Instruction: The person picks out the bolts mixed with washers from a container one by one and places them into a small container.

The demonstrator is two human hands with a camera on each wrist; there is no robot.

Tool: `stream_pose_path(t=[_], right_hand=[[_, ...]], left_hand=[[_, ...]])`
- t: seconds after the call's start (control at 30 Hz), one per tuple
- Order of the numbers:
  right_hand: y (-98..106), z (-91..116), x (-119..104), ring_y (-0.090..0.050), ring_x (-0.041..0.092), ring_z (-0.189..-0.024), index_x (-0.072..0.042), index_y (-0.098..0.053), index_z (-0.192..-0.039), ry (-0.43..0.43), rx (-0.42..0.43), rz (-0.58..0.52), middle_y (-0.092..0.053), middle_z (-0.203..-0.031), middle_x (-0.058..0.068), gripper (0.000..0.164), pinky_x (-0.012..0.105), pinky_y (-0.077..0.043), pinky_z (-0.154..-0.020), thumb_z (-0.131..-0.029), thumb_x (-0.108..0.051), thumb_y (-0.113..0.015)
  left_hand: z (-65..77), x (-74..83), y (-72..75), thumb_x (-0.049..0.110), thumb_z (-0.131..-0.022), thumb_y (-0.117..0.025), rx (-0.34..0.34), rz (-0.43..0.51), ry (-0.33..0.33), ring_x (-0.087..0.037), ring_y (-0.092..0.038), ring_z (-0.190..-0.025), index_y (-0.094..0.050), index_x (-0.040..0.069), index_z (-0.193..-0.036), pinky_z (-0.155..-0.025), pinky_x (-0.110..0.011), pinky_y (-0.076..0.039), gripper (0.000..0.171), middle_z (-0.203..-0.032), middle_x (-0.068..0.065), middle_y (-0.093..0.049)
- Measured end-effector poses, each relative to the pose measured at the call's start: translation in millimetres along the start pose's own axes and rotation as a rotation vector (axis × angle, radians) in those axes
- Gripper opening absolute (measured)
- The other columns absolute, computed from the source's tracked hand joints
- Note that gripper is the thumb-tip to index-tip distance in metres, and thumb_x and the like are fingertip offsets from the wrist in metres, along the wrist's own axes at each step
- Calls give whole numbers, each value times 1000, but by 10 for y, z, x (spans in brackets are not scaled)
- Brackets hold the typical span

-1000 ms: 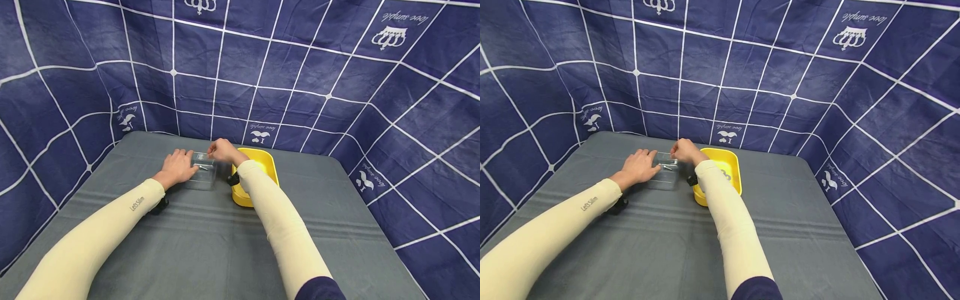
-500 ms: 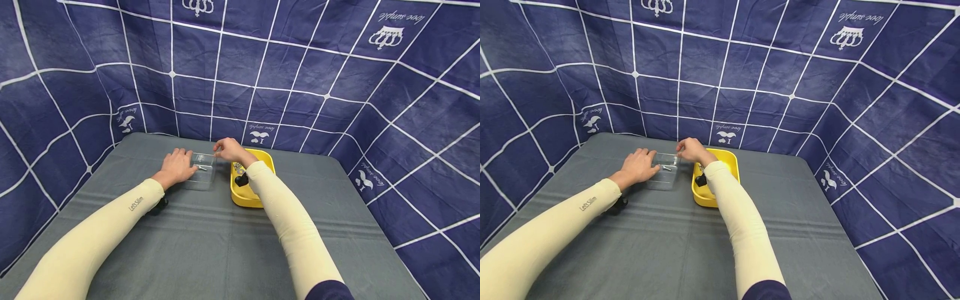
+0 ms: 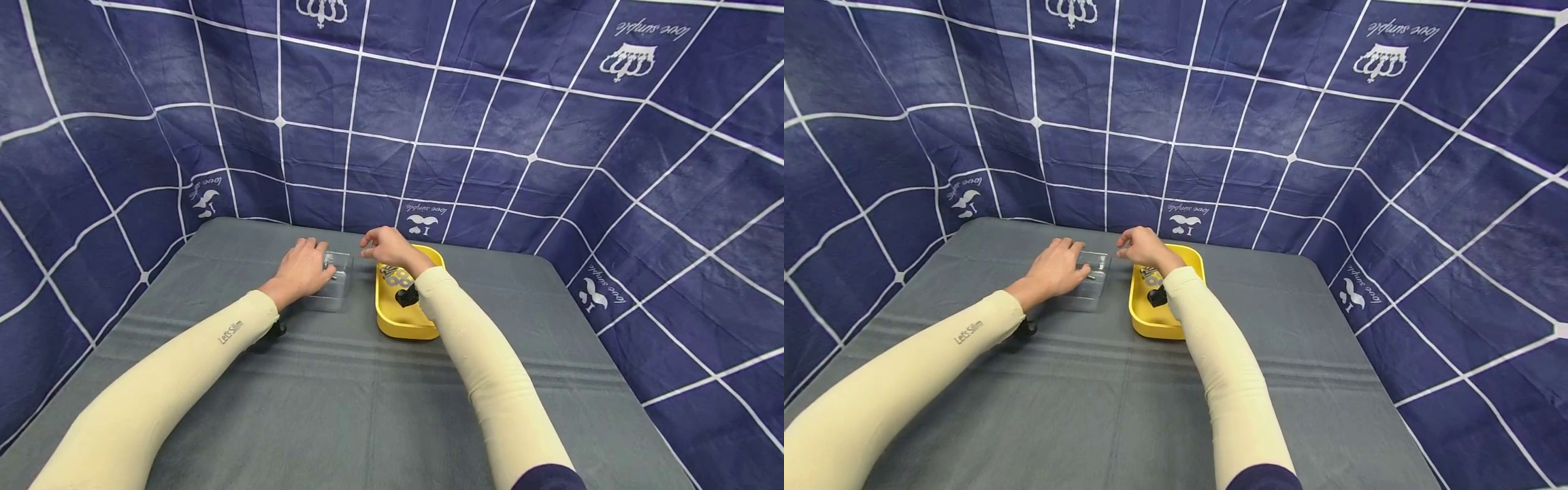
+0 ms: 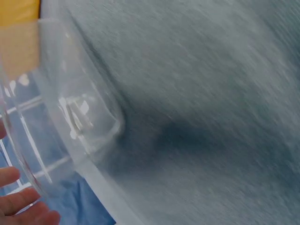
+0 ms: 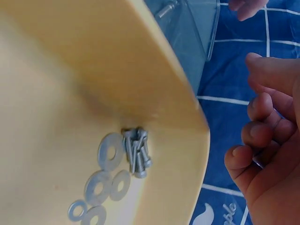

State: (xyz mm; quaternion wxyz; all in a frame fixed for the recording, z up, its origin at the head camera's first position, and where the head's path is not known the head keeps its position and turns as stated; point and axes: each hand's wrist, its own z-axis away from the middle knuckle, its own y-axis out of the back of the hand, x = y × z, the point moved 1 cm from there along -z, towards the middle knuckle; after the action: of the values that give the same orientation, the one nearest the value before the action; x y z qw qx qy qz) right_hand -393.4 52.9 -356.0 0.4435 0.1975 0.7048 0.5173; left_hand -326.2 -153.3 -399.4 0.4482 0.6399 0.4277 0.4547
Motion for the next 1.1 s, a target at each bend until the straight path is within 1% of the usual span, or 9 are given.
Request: stream_pose_path(t=[0.2,0.43,0.67,0.83,1.1], right_hand=[[9,78,108,-55,18,-82,-7,-73,-115,-44,0,-29,-62,-88,4,27,30,-45,-75,-92,-21,-72],[34,147,223,-57,18,-80,-11,-74,-111,-58,18,-16,-63,-85,4,23,29,-46,-75,-91,-22,-72],[43,214,303,-54,18,-76,-8,-73,-113,-69,10,-49,-60,-82,5,25,29,-44,-71,-92,-21,-72],[52,258,367,-54,18,-80,-8,-74,-109,-77,34,-58,-59,-83,4,22,28,-43,-71,-91,-20,-72],[69,313,522,-54,18,-82,-8,-74,-111,-103,60,-69,-61,-88,5,24,27,-43,-70,-91,-21,-72]], left_hand=[[-28,173,-9,36,-100,-53,-25,48,2,-41,-41,-136,-43,-3,-147,-108,-57,-41,62,-143,-25,-47],[-62,327,-38,38,-100,-51,-20,74,-19,-38,-43,-135,-46,0,-145,-107,-55,-42,59,-141,-22,-49],[-109,447,-85,40,-99,-50,-14,77,-30,-37,-42,-136,-47,2,-144,-106,-58,-42,60,-141,-20,-50],[-131,535,-90,41,-98,-51,-2,78,-55,-38,-44,-135,-47,1,-144,-106,-56,-43,61,-141,-21,-50],[-164,660,-135,40,-99,-52,-9,83,-82,-38,-46,-133,-45,0,-146,-107,-55,-44,62,-140,-22,-51]])
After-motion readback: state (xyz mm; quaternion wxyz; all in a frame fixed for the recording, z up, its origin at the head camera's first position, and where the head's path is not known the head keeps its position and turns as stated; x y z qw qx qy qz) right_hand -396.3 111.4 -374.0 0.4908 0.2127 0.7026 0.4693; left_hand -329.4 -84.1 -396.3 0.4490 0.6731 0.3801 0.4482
